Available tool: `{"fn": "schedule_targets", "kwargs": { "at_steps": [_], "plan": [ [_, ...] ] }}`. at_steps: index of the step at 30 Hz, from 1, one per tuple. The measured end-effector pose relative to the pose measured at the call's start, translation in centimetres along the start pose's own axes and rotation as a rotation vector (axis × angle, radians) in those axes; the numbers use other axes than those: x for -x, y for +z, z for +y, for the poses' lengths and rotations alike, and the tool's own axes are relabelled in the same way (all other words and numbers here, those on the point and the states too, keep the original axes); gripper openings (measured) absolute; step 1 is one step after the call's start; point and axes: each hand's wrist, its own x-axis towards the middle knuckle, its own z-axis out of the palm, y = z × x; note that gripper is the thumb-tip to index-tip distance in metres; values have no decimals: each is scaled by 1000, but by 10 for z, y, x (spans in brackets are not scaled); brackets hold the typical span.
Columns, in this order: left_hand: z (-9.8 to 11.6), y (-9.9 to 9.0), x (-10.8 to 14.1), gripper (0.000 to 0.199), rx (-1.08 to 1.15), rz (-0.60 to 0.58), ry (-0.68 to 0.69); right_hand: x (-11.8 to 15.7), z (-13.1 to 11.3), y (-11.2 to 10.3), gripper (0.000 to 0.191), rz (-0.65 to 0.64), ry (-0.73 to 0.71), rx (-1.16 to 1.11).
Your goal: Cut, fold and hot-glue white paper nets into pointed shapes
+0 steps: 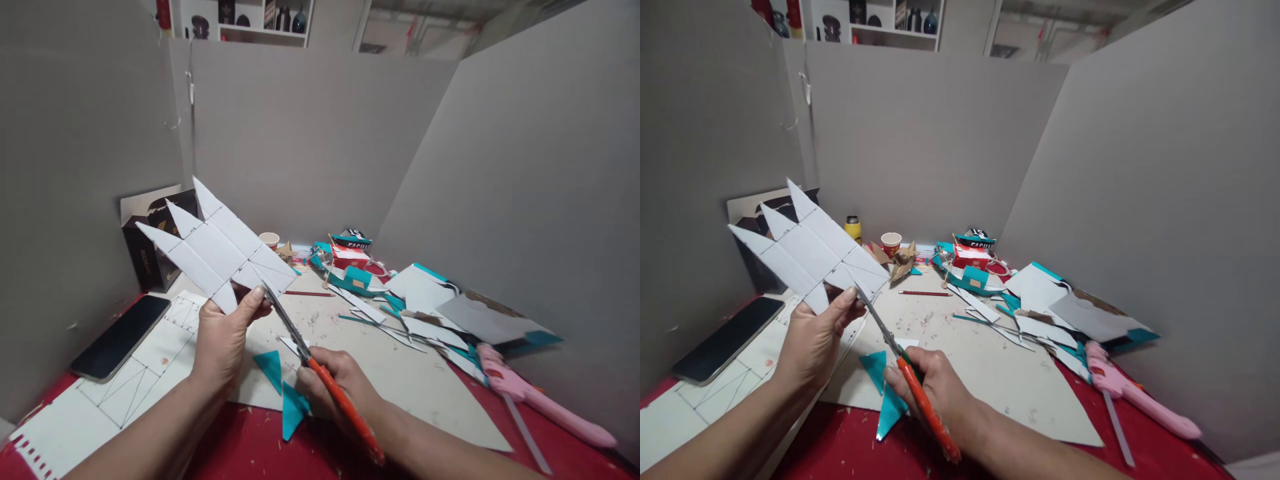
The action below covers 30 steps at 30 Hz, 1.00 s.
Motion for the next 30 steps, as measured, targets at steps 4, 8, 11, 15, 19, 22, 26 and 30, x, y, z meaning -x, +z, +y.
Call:
{"fn": "schedule_targets", "kwargs": {
  "at_steps": [4,8,11,15,19,22,26,30],
  "plan": [
    [1,0,0,18,-7,-8,1,0,1,0,45,5,0,2],
    [0,-1,0,17,-18,-17,2,0,1,1,45,2,-18,-26],
    [1,-1,-1,15,-23,-23,-4,0,3,1,43,21,-17,-22],
    [8,-2,-4,13,24,-24,-51,-1,5,1,42,36,-26,11],
    [16,-4,-9,18,66,36,-17,-1,5,0,41,29,-26,42],
    [17,-4,-12,21,56,30,-16,0,6,-1,39,36,-32,76],
    [16,-3,-11,18,48,37,-18,-1,5,-3,35,20,-64,131],
    [15,-3,-10,18,49,35,-14,-3,1,-5,34,4,-73,142]
  ]
}}
